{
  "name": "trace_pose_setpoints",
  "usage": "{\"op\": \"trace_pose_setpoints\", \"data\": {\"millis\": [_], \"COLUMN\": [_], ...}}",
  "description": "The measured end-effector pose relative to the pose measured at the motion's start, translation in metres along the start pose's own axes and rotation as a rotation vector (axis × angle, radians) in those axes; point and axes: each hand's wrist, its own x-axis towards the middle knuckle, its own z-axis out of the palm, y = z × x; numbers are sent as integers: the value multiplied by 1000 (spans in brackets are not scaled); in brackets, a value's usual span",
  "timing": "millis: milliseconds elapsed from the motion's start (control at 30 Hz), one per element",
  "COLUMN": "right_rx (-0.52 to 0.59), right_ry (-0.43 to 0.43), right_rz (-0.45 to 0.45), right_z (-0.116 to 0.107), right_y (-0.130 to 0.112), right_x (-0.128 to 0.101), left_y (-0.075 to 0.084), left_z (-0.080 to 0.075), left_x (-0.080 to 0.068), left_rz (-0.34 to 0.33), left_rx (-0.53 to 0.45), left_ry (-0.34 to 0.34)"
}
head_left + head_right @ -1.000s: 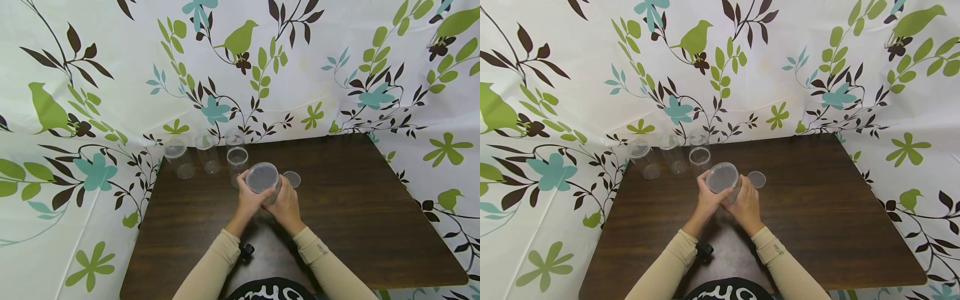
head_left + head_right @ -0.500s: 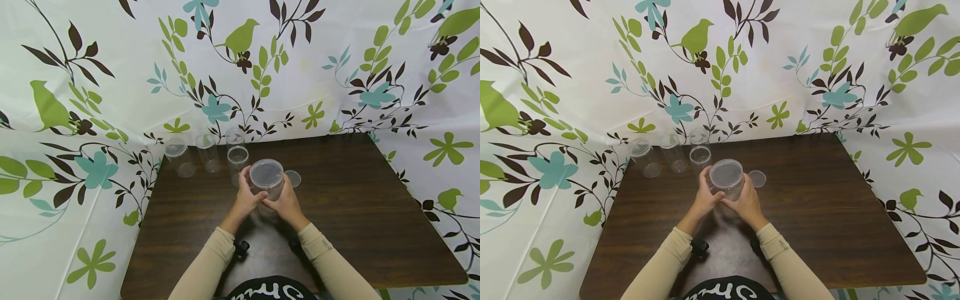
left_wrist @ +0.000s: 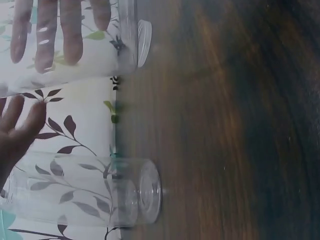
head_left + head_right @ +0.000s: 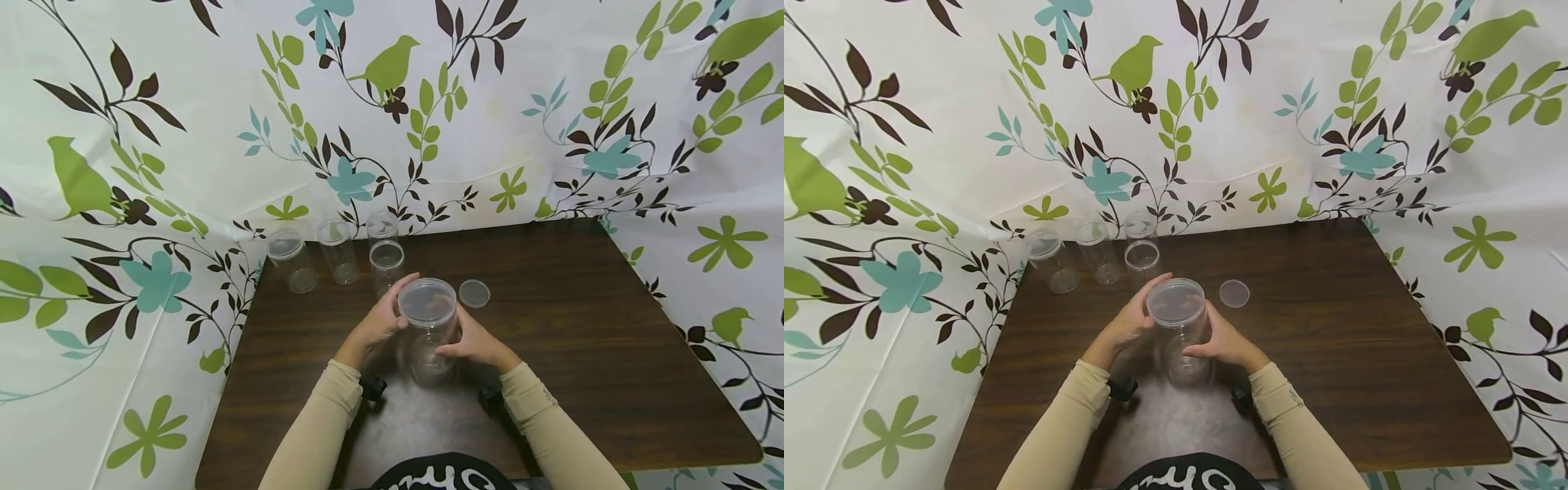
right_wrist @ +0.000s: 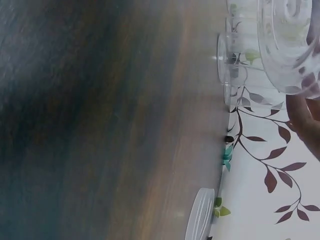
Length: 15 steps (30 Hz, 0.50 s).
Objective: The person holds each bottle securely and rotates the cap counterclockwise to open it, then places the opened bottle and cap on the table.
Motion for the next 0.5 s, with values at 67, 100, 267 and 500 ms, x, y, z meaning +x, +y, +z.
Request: {"op": "trace_pose_setpoints", "data": {"millis": [67, 100, 267, 500], "right_rx": [-8, -14, -164, -343], "right_ry": [0, 2, 105, 265], "right_rz": [7, 10, -18, -68], "right_z": [0, 1, 4, 19], "right_y": [0, 0, 1, 7], "right_x": [0, -1, 2, 10], "left_y": [0, -1, 0, -5], "left_z": [-1, -1, 4, 22], "left_x": [-2, -2, -5, -4], "left_rz": [-22, -32, -45, 20], "left_rx": [6, 12, 129, 529], "left_ry": [-21, -25, 60, 307]}}
